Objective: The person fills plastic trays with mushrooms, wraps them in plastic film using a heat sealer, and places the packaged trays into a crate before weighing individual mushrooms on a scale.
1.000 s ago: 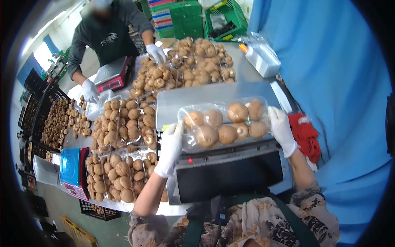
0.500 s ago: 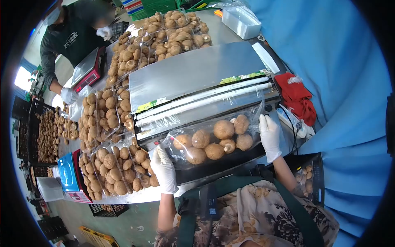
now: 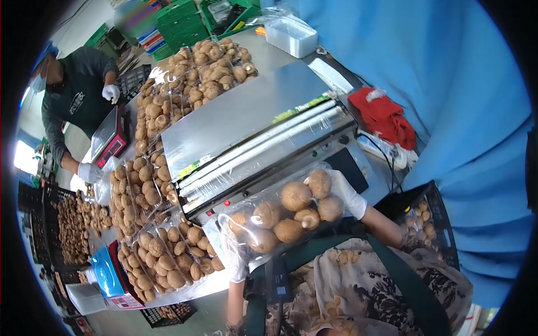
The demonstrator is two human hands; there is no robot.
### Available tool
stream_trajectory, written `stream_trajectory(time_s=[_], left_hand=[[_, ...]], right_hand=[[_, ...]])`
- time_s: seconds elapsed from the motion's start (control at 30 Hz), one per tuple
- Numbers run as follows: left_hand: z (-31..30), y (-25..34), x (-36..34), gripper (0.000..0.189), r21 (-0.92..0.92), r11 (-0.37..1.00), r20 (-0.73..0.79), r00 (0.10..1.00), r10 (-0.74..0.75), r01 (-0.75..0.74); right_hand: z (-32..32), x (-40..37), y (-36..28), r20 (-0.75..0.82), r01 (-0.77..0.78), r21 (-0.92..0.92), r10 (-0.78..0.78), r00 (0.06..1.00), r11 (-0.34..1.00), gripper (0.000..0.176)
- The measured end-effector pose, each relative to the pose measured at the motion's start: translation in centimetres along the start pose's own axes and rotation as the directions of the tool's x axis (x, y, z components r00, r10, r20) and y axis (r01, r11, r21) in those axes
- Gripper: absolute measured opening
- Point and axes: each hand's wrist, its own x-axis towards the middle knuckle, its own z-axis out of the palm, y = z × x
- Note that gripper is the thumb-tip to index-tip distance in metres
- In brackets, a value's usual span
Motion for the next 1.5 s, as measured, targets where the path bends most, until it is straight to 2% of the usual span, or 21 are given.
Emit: stream_trajectory(time_s=[0.07, 0.13, 0.3, 0.37, 0.43, 0.47, 0.57, 0.7, 0.73, 0.83, 0.9, 0.93, 0.97, 1.03, 1.17, 1.2, 1.23, 1.3, 1.37, 1.43, 1.5], left_hand=[[1.4, -0.8, -1.4, 0.033, -0.349, 0.912, 0.123, 0.975, -0.183, 0.215], [2.3, -1.4, -2.5, 0.037, -0.447, 0.817, 0.239, 0.929, -0.283, 0.364], [2.9, -1.2, -3.6, 0.046, -0.387, 0.745, 0.413, 0.825, -0.386, 0.543], [2.8, -0.8, -3.8, 0.049, -0.342, 0.729, 0.465, 0.781, -0.417, 0.593], [2.9, -0.7, -3.8, 0.053, -0.296, 0.712, 0.504, 0.737, -0.450, 0.637], [3.1, -0.7, -3.8, 0.054, -0.274, 0.704, 0.520, 0.717, -0.465, 0.655], [4.4, -0.6, -3.3, 0.060, -0.205, 0.683, 0.554, 0.658, -0.510, 0.701], [7.2, -0.1, -2.6, 0.067, -0.198, 0.711, 0.610, 0.653, -0.450, 0.675], [6.1, -1.1, -1.8, 0.080, -0.210, 0.698, 0.812, 0.520, -0.266, 0.685], [6.7, -0.7, -2.9, 0.058, 0.140, 0.914, 0.916, 0.301, -0.266, 0.382], [7.2, -2.9, -2.6, 0.047, 0.169, 0.882, 0.833, 0.415, -0.366, 0.440], [8.1, -3.0, -3.2, 0.047, 0.186, 0.855, 0.781, 0.456, -0.428, 0.484], [9.0, -2.8, -4.0, 0.047, 0.198, 0.828, 0.719, 0.497, -0.486, 0.525], [11.2, -2.4, -5.6, 0.045, 0.152, 0.734, 0.681, 0.468, -0.563, 0.662], [17.4, -6.1, -7.1, 0.048, 0.275, 0.777, 0.758, 0.370, -0.538, 0.566], [20.4, -7.2, -7.8, 0.050, 0.355, 0.769, 0.784, 0.280, -0.554, 0.531], [24.1, -8.1, -9.0, 0.051, 0.426, 0.767, 0.797, 0.203, -0.570, 0.481], [28.8, -9.6, -9.6, 0.055, 0.416, 0.728, 0.848, 0.056, -0.527, 0.545], [31.4, -12.7, -10.3, 0.058, 0.309, 0.933, 0.878, 0.320, -0.355, 0.186], [32.0, -14.1, -10.8, 0.051, 0.326, 0.940, 0.866, 0.367, -0.340, 0.101], [31.5, -14.5, -12.8, 0.041, 0.419, 0.905, 0.865, 0.335, -0.373, -0.075]], right_hand=[[-0.2, -2.4, 0.2, 0.194, 0.320, -0.571, -0.255, 0.947, 0.756, 0.024], [0.1, -4.7, 1.1, 0.300, 0.426, -0.632, -0.302, 0.905, 0.647, 0.025], [-1.1, -7.5, 1.0, 0.393, 0.364, -0.611, -0.131, 0.910, 0.703, 0.027], [-2.2, -8.0, -0.9, 0.246, 0.176, -0.520, -0.051, 0.968, 0.836, 0.028], [-0.5, -10.2, -5.5, -0.192, -0.006, 0.079, 0.021, 0.981, 0.997, 0.029], [1.4, -11.4, -7.4, -0.215, 0.074, 0.193, -0.031, 0.976, 0.978, 0.038], [3.8, -14.5, -6.6, -0.200, -0.104, -0.068, 0.088, 0.976, 0.992, 0.042], [4.5, -19.2, -3.1, -0.470, -0.143, 0.066, 0.157, 0.869, 0.988, 0.040], [4.3, -20.1, -2.5, -0.497, -0.147, 0.084, 0.169, 0.851, 0.986, 0.040], [4.0, -22.8, -0.7, -0.537, -0.158, 0.121, 0.198, 0.820, 0.980, 0.040], [3.3, -23.6, 0.6, -0.564, -0.150, 0.094, 0.176, 0.807, 0.984, 0.041], [3.1, -24.3, 0.9, -0.575, -0.089, 0.001, 0.074, 0.815, 0.996, 0.040], [2.8, -25.1, 0.8, -0.622, -0.130, -0.309, -0.097, 0.777, 0.942, 0.037], [1.8, -26.2, -0.2, -0.542, -0.254, -0.789, -0.441, 0.715, 0.559, 0.030], [-0.1, -29.5, -2.8, -0.397, -0.211, -0.853, -0.332, 0.856, 0.477, 0.037], [-0.9, -30.6, -3.4, -0.419, -0.311, -0.849, -0.185, 0.889, 0.427, 0.043], [-4.1, -32.7, -3.5, -0.487, -0.451, -0.694, 0.095, 0.868, 0.562, 0.044], [-8.2, -36.4, 0.1, -0.546, -0.361, -0.526, 0.020, 0.838, 0.770, 0.046], [-10.1, -40.2, 4.2, -0.806, -0.325, -0.292, -0.049, 0.589, 0.899, 0.048], [-10.5, -43.7, 5.5, -0.863, -0.089, -0.084, -0.028, 0.504, 0.992, 0.053], [-11.2, -45.1, 9.2, -0.954, 0.146, 0.064, 0.017, 0.300, 0.987, 0.051]])
